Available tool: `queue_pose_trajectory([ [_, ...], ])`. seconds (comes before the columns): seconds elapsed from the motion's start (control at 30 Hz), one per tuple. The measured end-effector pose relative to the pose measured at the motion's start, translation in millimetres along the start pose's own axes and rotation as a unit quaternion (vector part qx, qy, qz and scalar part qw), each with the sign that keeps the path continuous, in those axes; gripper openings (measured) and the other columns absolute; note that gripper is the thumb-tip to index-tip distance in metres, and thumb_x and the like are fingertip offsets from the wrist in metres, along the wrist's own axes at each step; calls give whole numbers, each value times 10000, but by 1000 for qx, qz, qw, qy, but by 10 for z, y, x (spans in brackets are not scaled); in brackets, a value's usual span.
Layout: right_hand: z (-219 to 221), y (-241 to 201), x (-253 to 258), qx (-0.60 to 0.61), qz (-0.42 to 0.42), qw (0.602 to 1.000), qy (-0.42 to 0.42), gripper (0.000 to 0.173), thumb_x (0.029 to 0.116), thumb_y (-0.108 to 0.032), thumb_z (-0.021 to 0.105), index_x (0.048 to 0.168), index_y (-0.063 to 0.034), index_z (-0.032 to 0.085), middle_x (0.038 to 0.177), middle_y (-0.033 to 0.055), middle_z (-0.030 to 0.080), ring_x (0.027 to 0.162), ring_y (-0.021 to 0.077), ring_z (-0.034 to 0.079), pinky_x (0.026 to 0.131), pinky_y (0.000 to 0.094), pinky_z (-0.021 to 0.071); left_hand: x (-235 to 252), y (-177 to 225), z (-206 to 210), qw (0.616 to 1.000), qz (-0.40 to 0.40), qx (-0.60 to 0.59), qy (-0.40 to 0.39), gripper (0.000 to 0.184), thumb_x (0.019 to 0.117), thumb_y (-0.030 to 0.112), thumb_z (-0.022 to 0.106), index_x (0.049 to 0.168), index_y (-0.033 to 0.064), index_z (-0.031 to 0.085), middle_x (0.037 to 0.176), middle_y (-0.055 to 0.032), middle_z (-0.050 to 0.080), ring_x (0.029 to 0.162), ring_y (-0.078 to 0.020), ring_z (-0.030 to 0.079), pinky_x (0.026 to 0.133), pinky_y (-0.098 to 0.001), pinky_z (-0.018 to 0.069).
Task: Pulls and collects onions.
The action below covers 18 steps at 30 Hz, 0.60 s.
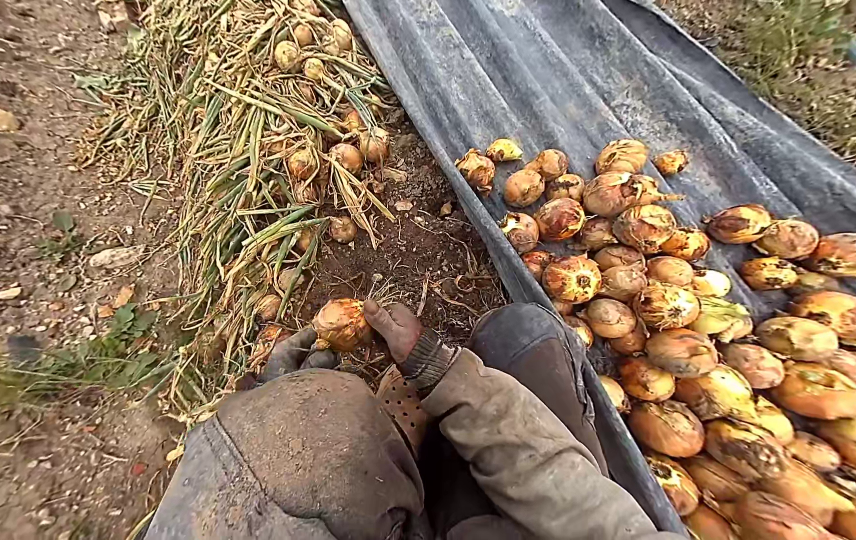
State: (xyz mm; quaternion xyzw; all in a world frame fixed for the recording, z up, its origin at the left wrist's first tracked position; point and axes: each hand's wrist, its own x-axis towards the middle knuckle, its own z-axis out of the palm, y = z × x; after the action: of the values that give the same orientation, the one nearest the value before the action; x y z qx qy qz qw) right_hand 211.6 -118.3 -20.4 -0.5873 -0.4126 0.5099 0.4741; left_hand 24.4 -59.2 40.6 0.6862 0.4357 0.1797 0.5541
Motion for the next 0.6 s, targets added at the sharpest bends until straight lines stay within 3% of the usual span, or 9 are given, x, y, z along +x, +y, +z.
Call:
queue_pose_trajectory([
  [0.07,-3,-26,28,-1,24,1000,13,808,1017,-693,272,839,-17,677,714,104,616,696,236,617,691,518,525,94,6,-105,994,56,96,19,187,869,218,765,964,58,747,850,32,737,764,19,667,744,-193,566],
  [0.17,45,63,76,49,50,995,65,746,1002,-713,316,725,-80,595,598,35,507,558,182,518,570,453,469,271,-67,-261,948,112,281,101,236,818,321,813,907,116,738,859,-33,741,781,-145,709,730,-418,589],
  [0.23,39,127,72,70,61,990,110,709,989,-729,334,714,-120,569,573,4,464,500,156,461,505,405,424,461,-1,-276,928,49,321,182,342,883,329,819,965,13,717,916,-196,729,850,-361,710,783,-630,541],
  [0.3,-50,104,42,-19,127,987,95,793,1015,-711,260,809,-46,641,680,125,574,628,279,572,624,513,495,617,152,-259,929,15,314,196,403,957,389,742,1051,0,695,944,-217,707,872,-375,695,812,-637,535],
  [0.37,-135,45,69,-104,224,969,-4,872,1023,-712,259,1079,39,699,1076,279,687,1069,432,656,958,647,477,720,249,-204,933,99,332,99,320,984,304,704,1008,-15,692,943,-201,713,881,-335,713,826,-589,565],
  [0.43,-100,89,49,-84,233,969,12,773,1041,-645,356,1165,49,673,1135,275,678,1117,414,641,999,629,460,752,424,-19,907,79,400,-104,314,1014,336,649,1092,41,723,1039,-168,729,1000,-317,710,929,-575,549],
  [0.5,-147,147,47,45,184,972,138,629,1059,-560,412,1165,8,661,901,163,667,813,262,635,781,486,533,870,570,299,844,6,464,-269,389,1053,402,555,1272,102,671,1146,-155,713,1076,-324,693,959,-583,525],
  [0.57,-343,77,28,127,158,958,203,666,1064,-620,279,933,-64,621,619,18,516,491,120,474,473,337,455,1037,588,541,841,22,464,-278,387,1068,432,519,1302,158,661,1153,-134,714,1063,-322,698,929,-588,540],
  [0.6,-480,15,-14,136,134,958,215,673,1065,-626,221,870,-91,580,569,-14,459,426,97,413,405,306,414,1161,624,604,854,37,462,-235,362,1070,418,518,1301,183,667,1160,-127,720,1062,-328,702,916,-597,546],
])
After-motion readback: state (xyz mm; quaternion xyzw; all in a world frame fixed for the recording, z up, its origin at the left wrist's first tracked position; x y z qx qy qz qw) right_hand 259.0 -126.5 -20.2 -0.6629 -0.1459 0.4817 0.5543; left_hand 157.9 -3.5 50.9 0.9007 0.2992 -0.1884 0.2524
